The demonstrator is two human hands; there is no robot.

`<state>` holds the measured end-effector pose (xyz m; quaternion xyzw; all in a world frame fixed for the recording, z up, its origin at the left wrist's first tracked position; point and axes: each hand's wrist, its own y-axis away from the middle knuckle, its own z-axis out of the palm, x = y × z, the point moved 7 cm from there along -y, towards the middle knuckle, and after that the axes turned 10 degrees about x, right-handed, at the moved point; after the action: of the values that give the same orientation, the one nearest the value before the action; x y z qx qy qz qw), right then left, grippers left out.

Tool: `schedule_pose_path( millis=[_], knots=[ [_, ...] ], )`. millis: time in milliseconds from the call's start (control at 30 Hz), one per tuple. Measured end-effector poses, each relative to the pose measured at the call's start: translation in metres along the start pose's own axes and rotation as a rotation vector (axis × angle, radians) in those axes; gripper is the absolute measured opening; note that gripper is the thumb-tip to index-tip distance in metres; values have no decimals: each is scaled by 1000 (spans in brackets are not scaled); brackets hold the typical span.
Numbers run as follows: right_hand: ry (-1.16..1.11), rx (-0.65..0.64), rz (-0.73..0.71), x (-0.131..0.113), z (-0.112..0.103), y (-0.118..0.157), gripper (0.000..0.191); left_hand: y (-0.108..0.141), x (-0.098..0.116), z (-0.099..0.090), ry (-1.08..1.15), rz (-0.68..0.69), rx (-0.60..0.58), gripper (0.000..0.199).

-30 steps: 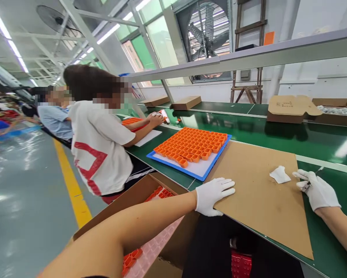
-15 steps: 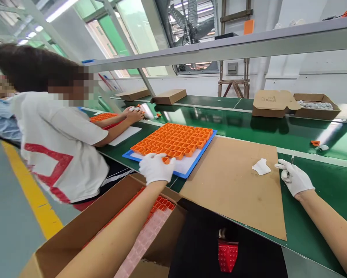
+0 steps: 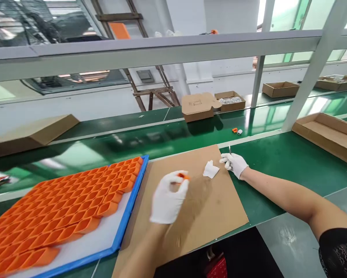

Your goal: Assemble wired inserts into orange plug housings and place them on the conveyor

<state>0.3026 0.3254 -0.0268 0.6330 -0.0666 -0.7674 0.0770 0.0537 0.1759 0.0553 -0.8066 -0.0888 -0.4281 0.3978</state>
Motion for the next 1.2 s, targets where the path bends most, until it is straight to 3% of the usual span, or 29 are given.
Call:
schedule_pose_path(
  millis=[67,167,300,400,533,633,733,833,933,1067,1200],
  knots=[
    [103,45,-8,1,-3,-5,23,6,10,45,90,-6,-69,27],
    [280,198,-67,-10,-22,-26,25,12,8,77,159,-38,-110,27],
    [515,471,-192,-44,-61,-68,25,18,-9,76,212,-81,-137,22],
    [642,576,-240,-67,-73,-99,28,16,-19,66,224,-121,-125,21],
    [753,539,-242,-79,-56,-129,34,14,-24,62,221,-187,-106,23],
    [763,456,-233,-81,-31,-134,29,13,-23,63,227,-236,-122,28],
    [692,398,-279,-84,-7,-116,29,12,-26,66,319,-384,-185,36],
    [595,311,-348,-85,12,-75,30,12,-27,69,410,-524,-291,35],
    [544,189,-383,-79,26,-18,35,13,-19,73,455,-572,-395,27],
    [513,112,-403,-67,35,53,35,21,2,76,517,-589,-544,44],
    [414,63,-503,-52,45,89,43,33,22,82,597,-611,-798,51]
  ],
)
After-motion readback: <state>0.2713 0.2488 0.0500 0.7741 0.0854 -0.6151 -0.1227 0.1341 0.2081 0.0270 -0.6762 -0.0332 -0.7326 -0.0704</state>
